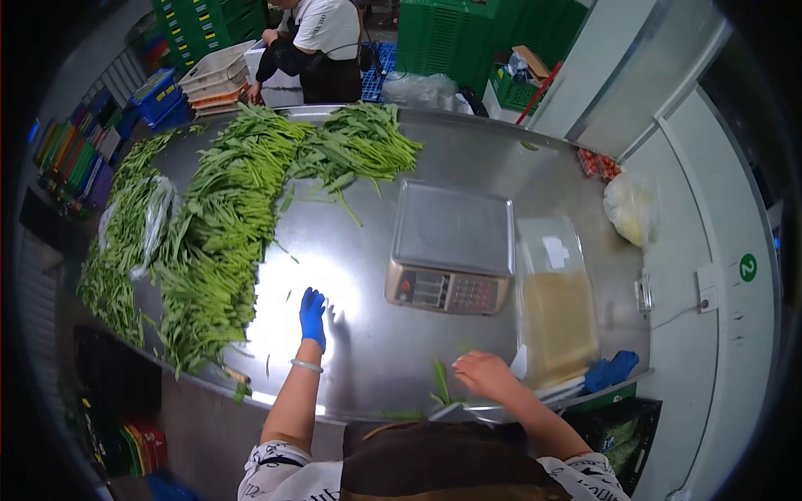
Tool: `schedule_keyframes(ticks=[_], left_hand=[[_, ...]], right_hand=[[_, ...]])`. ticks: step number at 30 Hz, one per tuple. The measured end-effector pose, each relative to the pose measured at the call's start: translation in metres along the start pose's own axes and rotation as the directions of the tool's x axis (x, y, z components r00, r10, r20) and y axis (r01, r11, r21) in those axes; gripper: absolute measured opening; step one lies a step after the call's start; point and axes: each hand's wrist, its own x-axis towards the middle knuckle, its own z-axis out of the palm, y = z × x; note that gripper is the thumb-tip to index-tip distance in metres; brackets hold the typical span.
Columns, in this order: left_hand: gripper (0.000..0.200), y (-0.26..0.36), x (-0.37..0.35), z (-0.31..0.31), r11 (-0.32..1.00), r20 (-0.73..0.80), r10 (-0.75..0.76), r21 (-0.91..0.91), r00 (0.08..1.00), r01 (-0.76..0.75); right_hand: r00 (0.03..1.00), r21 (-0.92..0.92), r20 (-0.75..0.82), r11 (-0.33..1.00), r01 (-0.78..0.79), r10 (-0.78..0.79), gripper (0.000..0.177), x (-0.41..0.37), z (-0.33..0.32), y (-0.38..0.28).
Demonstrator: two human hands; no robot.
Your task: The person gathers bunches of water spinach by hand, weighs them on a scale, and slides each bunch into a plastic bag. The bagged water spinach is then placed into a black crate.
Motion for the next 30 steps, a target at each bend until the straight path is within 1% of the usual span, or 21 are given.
schedule_keyframes(ticks=[1,2,3,5,7,9,11,13,15,17,19,22,24,25,26,27,28,29,30], left_hand=[[0.059,0.017,0.021,0.011,1.0,0.005,0.02,-0.006,1.0,-0.02],[0.062,0.031,0.039,0.024,0.995,0.028,-0.041,-0.094,0.999,0.044],[0.065,0.013,0.085,0.025,0.996,0.06,0.008,-0.084,0.998,-0.003],[0.066,0.03,0.119,0.057,0.982,0.046,-0.062,-0.178,0.997,0.07],[0.067,0.011,0.177,0.077,0.976,0.051,-0.099,-0.191,0.994,0.107],[0.07,0.0,0.217,0.101,0.968,0.083,-0.128,-0.205,0.988,0.143],[0.071,0.015,0.231,0.133,0.965,0.108,-0.046,-0.252,0.993,0.072],[0.07,0.026,0.254,0.16,0.933,0.158,-0.032,-0.351,0.987,0.087],[0.067,0.023,0.285,0.185,0.885,0.199,-0.008,-0.456,0.98,0.1],[0.062,0.042,0.297,0.207,0.875,0.273,0.015,-0.468,0.962,0.119],[0.06,0.038,0.313,0.219,0.883,0.326,0.056,-0.457,0.944,0.105],[0.061,0.056,0.307,0.228,0.891,0.281,0.016,-0.439,0.96,0.113],[0.063,0.059,0.308,0.235,0.885,0.295,0.014,-0.448,0.956,0.125],[0.063,0.06,0.307,0.24,0.877,0.272,0.023,-0.467,0.962,0.111],[0.063,0.064,0.304,0.245,0.868,0.249,0.038,-0.488,0.968,0.092],[0.063,0.066,0.303,0.251,0.857,0.227,0.055,-0.51,0.972,0.071],[0.061,0.064,0.306,0.257,0.85,0.192,0.03,-0.521,0.981,0.076],[0.06,0.065,0.31,0.259,0.835,0.196,0.037,-0.545,0.98,0.078],[0.059,0.068,0.312,0.26,0.819,0.201,0.047,-0.569,0.979,0.077]], right_hand=[[1.0,0.021,-0.016,1.0,-0.021,0.021,0.019,0.019,-0.011,0.003],[0.999,0.041,-0.028,0.998,-0.039,0.041,0.02,0.039,-0.023,0.007],[0.997,0.061,-0.039,0.997,-0.057,0.059,0.022,0.06,-0.035,0.013],[0.993,0.046,-0.098,0.997,-0.06,0.064,0.025,0.107,-0.059,0.03],[0.983,0.031,-0.167,0.997,-0.065,0.07,0.029,0.162,-0.077,0.055],[0.968,0.024,-0.236,0.997,-0.078,0.081,0.034,0.218,-0.089,0.086],[0.965,0.039,-0.234,0.993,-0.11,0.116,0.045,0.28,-0.09,0.132],[0.945,-0.01,-0.271,0.981,-0.193,0.183,0.055,0.347,-0.083,0.178],[0.936,0.039,-0.298,0.982,-0.183,0.186,0.063,0.416,-0.075,0.226],[0.929,-0.005,-0.325,0.981,-0.192,0.18,0.066,0.476,-0.06,0.28],[0.921,-0.055,-0.309,0.962,-0.266,0.237,0.073,0.527,-0.05,0.317],[0.901,-0.113,-0.291,0.923,-0.367,0.322,0.077,0.579,-0.032,0.349],[0.898,0.072,-0.209,0.922,-0.381,0.388,0.076,0.596,-0.022,0.351],[0.894,0.161,-0.169,0.906,-0.391,0.415,0.076,0.6,-0.017,0.352],[0.887,0.302,-0.103,0.864,-0.403,0.45,0.068,0.602,-0.012,0.349],[0.875,0.407,0.016,0.796,-0.448,0.484,0.064,0.601,-0.012,0.339],[0.856,0.496,0.135,0.714,-0.494,0.499,0.061,0.596,-0.016,0.324],[0.833,0.571,0.249,0.62,-0.538,0.494,0.057,0.591,-0.019,0.308],[0.857,0.646,0.262,0.579,-0.498,0.444,0.044,0.585,-0.01,0.303]])
